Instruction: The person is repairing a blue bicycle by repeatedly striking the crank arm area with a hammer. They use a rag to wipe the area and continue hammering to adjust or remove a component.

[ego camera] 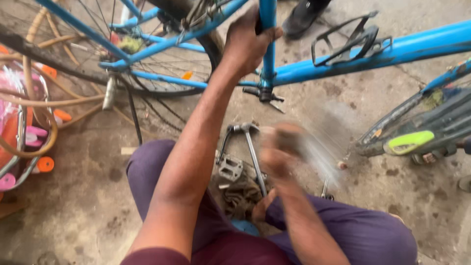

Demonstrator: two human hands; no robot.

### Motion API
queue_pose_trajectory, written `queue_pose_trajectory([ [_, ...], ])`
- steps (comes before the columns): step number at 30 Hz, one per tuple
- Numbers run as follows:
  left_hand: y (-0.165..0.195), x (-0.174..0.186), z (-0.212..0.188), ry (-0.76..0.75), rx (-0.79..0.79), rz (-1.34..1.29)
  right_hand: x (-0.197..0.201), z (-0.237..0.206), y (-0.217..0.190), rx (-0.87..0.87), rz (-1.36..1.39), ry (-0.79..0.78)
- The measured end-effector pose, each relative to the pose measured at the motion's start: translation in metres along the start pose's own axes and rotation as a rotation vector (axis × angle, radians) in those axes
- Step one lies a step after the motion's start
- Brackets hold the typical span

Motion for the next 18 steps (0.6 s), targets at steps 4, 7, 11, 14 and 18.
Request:
queue_pose_trajectory([
  [4,0.001,0.000,0.002,0.009,-0.072,0.008,-0.042,0.006,0.083,-0.489,-0.414,-0.284],
  [7,-0.002,0.000,0.001,0.009,-0.038,-0.047,-0.036,-0.003,0.100,-0.566,-0.402,-0.311],
  [11,0.005,0.003,-0.002,0.023,-0.092,-0.085,-0.023,-0.006,0.076,-0.191,-0.330,-0.214],
  [14,0.003,0.002,-0.004,-0.010,-0.010,-0.097,-0.026,-0.002,0.083,-0.165,-0.329,-0.223],
  [18,-0.002,0.001,-0.007,-0.008,0.045,-0.110,-0.030,0.005,0.115,-0.303,-0.540,-0.252],
])
Point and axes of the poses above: each hand's wrist, its own z-axis towards the middle knuckle, its own x-axis out of the back of the hand, y = z × x, the point moved 7 cm from there along z, towards the middle knuckle
